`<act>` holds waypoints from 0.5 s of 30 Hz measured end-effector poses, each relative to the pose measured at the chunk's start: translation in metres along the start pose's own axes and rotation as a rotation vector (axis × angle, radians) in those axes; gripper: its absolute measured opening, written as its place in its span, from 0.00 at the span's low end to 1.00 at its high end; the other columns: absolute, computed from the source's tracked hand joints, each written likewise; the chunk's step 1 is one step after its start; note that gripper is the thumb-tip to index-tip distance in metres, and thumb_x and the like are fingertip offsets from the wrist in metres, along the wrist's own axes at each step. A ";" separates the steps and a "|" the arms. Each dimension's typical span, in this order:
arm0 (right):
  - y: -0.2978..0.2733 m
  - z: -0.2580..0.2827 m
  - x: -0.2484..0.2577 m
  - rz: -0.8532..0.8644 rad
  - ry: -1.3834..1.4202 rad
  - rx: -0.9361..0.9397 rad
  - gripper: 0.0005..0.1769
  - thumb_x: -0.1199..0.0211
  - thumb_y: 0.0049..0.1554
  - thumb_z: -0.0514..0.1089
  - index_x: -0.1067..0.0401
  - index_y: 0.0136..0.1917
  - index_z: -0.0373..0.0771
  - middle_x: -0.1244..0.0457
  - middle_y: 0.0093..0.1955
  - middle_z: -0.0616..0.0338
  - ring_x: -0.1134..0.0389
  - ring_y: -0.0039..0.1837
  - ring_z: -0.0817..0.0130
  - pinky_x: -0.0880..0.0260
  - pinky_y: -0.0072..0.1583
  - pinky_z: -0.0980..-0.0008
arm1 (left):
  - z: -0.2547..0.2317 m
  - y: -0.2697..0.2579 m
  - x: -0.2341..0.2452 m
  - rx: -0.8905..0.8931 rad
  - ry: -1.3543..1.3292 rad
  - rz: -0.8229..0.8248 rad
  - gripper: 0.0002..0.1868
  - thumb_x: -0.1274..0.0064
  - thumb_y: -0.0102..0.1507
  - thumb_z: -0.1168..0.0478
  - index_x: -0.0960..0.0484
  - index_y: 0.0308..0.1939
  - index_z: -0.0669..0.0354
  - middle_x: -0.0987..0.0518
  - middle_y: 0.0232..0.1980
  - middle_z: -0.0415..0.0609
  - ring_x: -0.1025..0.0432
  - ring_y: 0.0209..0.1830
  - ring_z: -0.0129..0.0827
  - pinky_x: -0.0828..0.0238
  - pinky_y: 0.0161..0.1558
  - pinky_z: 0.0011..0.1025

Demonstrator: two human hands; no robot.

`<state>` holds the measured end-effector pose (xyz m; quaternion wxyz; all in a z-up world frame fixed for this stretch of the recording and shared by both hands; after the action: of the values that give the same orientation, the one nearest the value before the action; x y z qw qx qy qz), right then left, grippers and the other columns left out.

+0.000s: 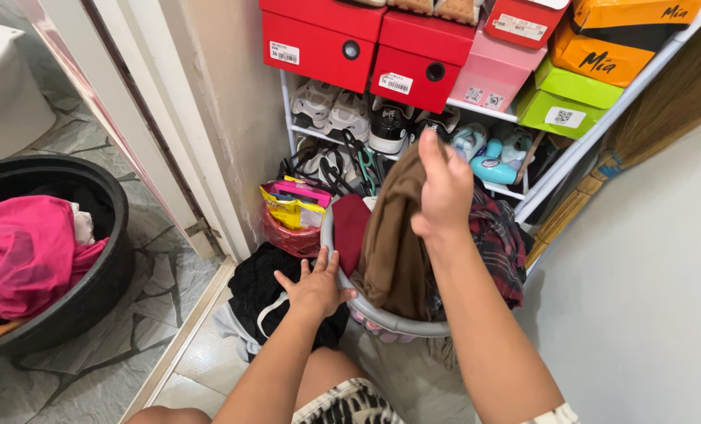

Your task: The person sorts a pile of clothes by picking up individual items and placing them into a black basin. The person handles various garments including shirts, pants, and undergarments, moving them from a pile on the floor into the basin.

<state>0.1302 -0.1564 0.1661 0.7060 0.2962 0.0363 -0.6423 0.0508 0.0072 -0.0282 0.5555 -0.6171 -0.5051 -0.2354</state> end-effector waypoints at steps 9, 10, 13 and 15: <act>0.033 0.080 -0.066 0.021 0.129 0.211 0.13 0.37 0.65 0.51 0.27 0.43 0.42 0.36 0.41 0.71 0.38 0.43 0.81 0.38 0.46 0.76 | 0.002 -0.003 0.001 0.015 -0.085 -0.109 0.66 0.36 0.55 0.34 0.67 0.83 0.41 0.69 0.86 0.46 0.66 0.85 0.51 0.67 0.72 0.73; 0.035 0.088 -0.071 0.033 0.115 0.247 0.14 0.37 0.65 0.52 0.27 0.44 0.41 0.36 0.41 0.72 0.39 0.44 0.82 0.39 0.47 0.76 | -0.003 -0.005 0.001 -0.010 -0.085 -0.146 0.69 0.34 0.54 0.36 0.69 0.84 0.40 0.71 0.85 0.50 0.66 0.84 0.53 0.66 0.71 0.72; 0.048 0.103 -0.078 0.058 0.215 0.261 0.13 0.39 0.67 0.49 0.30 0.42 0.43 0.38 0.40 0.70 0.39 0.42 0.79 0.37 0.47 0.73 | -0.024 -0.012 -0.001 -0.098 -0.240 -0.091 0.73 0.27 0.52 0.38 0.71 0.81 0.47 0.74 0.84 0.54 0.68 0.84 0.53 0.65 0.72 0.71; 0.072 0.117 -0.077 0.013 0.192 0.361 0.12 0.37 0.64 0.47 0.34 0.42 0.42 0.41 0.41 0.69 0.42 0.43 0.77 0.39 0.46 0.71 | -0.038 -0.015 0.006 -0.145 -0.434 -0.143 0.68 0.27 0.51 0.41 0.63 0.79 0.50 0.68 0.83 0.53 0.62 0.82 0.49 0.60 0.71 0.69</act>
<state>0.1449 -0.1425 0.3219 0.6390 0.4780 -0.0145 -0.6025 0.0502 -0.0277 -0.0062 0.3701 -0.6542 -0.6368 -0.1719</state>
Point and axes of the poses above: each hand's wrist, its own y-axis towards the middle knuckle, its own x-axis out of the back of the hand, z = x × y, the point moved 4 cm from there along y, towards the middle knuckle
